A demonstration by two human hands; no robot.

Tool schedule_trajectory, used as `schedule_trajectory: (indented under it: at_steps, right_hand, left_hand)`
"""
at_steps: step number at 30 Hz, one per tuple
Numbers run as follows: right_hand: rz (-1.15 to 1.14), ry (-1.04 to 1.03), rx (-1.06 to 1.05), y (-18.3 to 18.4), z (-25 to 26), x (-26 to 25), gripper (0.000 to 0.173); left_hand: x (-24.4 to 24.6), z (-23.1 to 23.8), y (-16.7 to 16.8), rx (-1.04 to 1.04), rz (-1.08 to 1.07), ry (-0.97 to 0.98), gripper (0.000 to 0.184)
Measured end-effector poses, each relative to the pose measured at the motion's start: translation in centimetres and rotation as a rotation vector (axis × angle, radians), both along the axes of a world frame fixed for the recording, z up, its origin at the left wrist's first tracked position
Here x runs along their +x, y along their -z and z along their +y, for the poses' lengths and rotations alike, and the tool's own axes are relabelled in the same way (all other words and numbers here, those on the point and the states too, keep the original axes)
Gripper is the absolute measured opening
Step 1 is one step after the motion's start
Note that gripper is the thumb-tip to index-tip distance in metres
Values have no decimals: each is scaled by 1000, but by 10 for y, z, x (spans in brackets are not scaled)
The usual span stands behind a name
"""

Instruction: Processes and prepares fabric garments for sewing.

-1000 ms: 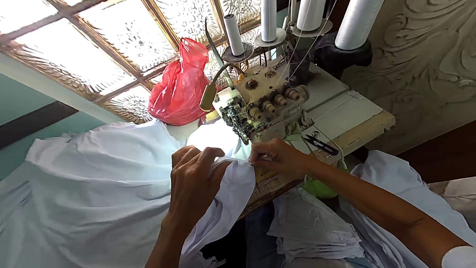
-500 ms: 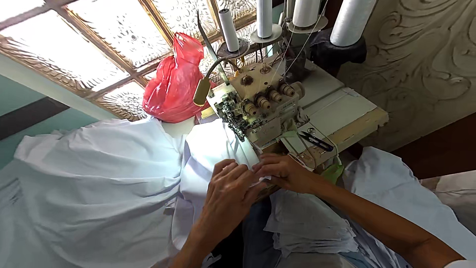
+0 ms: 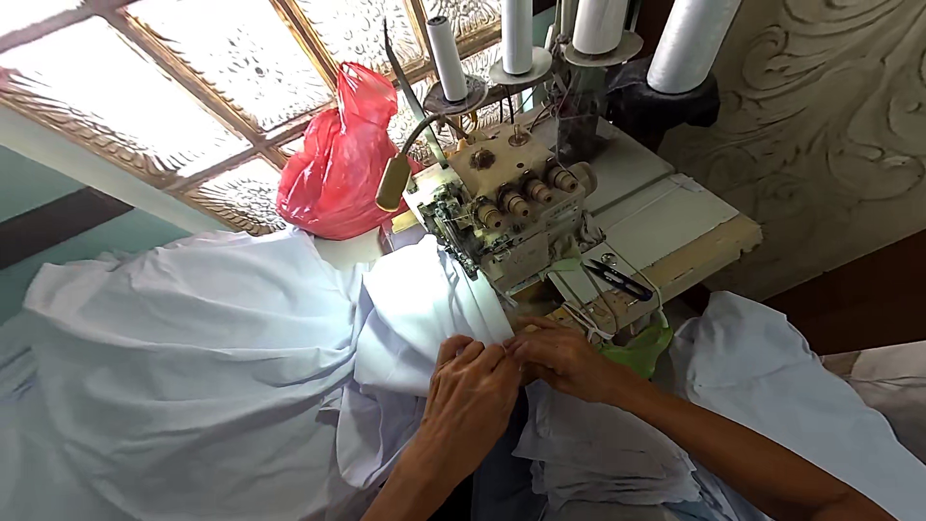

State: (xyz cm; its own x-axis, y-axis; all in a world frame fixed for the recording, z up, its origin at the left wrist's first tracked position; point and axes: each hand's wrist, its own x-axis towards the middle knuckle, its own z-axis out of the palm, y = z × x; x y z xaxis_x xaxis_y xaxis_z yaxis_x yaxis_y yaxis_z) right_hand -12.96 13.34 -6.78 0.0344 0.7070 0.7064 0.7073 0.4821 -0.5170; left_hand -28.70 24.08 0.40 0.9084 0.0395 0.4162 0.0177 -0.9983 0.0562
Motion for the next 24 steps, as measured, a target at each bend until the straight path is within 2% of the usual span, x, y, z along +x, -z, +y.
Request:
schedule_trajectory:
  at_steps: [7,12,17,20,22,24]
  right_hand:
    - [-133,194,83,8,33,12,10]
    - [-306,371,142,-1,53,19,8]
    - [-444,473,121,-9,62,20,13]
    - [-538,504,119,-10,62,18,17]
    - [-551,522,122,-7,62,15,18]
    - [-500,538,96,-5,56,7,17]
  left_hand:
    - [22,12,9,2,-57,-173,17]
    - [37,19,12,67,-83,-323,14]
    - [51,26,24,117,-143,-444,16]
    - [45,23,19,92,-113,-415,12]
    - [31,29,4,1,-72,-327,19]
    - [14,53,-15,-56,-56,-284,26]
